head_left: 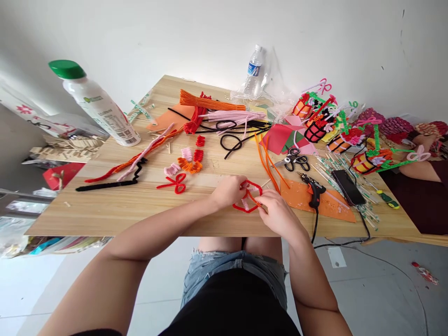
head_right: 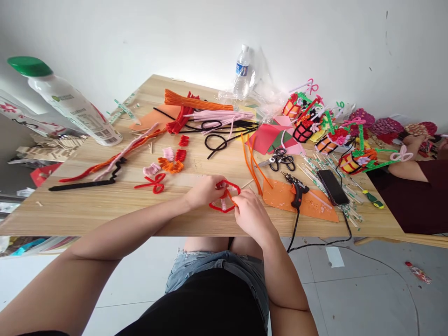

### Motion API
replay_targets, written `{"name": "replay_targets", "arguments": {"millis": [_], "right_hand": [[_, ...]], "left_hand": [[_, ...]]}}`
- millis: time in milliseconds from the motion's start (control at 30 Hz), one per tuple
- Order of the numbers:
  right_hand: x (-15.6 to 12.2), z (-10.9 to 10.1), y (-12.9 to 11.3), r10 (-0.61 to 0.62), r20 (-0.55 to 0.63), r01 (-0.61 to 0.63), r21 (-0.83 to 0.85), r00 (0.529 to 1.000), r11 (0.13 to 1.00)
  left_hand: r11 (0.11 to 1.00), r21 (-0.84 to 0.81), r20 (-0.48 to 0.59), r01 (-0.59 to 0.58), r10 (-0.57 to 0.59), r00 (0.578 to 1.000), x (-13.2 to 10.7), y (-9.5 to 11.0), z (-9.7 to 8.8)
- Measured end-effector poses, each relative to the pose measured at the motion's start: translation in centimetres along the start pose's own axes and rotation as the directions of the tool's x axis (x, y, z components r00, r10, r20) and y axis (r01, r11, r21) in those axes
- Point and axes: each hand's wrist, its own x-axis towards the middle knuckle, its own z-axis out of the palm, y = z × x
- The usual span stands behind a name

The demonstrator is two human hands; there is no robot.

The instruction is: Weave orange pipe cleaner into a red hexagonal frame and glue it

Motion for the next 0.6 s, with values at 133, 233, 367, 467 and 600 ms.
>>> {"name": "replay_targets", "arguments": {"millis": [133, 233, 367, 467, 600], "right_hand": [[0.3, 0.4, 0.3, -0.020, -0.013, 0.019, -0.029, 1.000, 0.999], [0.6, 1.0, 0.2, -0.016, -0.074, 0.014, -0.031, 0.997, 0.999], [0.8, 1.7, 0.2, 0.011, -0.162, -0.009, 0.014, 0.987, 1.000], [0.8, 2.0, 0.5, 0.003, -0.217, 0.016, 0.085, 0.976, 0.996], [0.7, 2.5, 0.8, 0.014, -0.287, 0.029, 0.145, 0.958, 0.989]], "left_hand": [[1.000, 0.010, -0.020, -0.023, 0.024, 1.000, 0.1, -0.3, 0.3], [0.999, 0.033, -0.040, -0.029, 0.030, 0.999, 0.1, -0.4, 0.5], [0.998, 0.037, -0.059, -0.042, 0.044, 0.997, 0.1, -0.5, 0.6], [0.999, 0.015, -0.067, -0.044, 0.045, 0.997, 0.1, -0.5, 0.6], [0.999, 0.011, -0.063, -0.042, 0.043, 0.997, 0.1, -0.5, 0.6]]}}
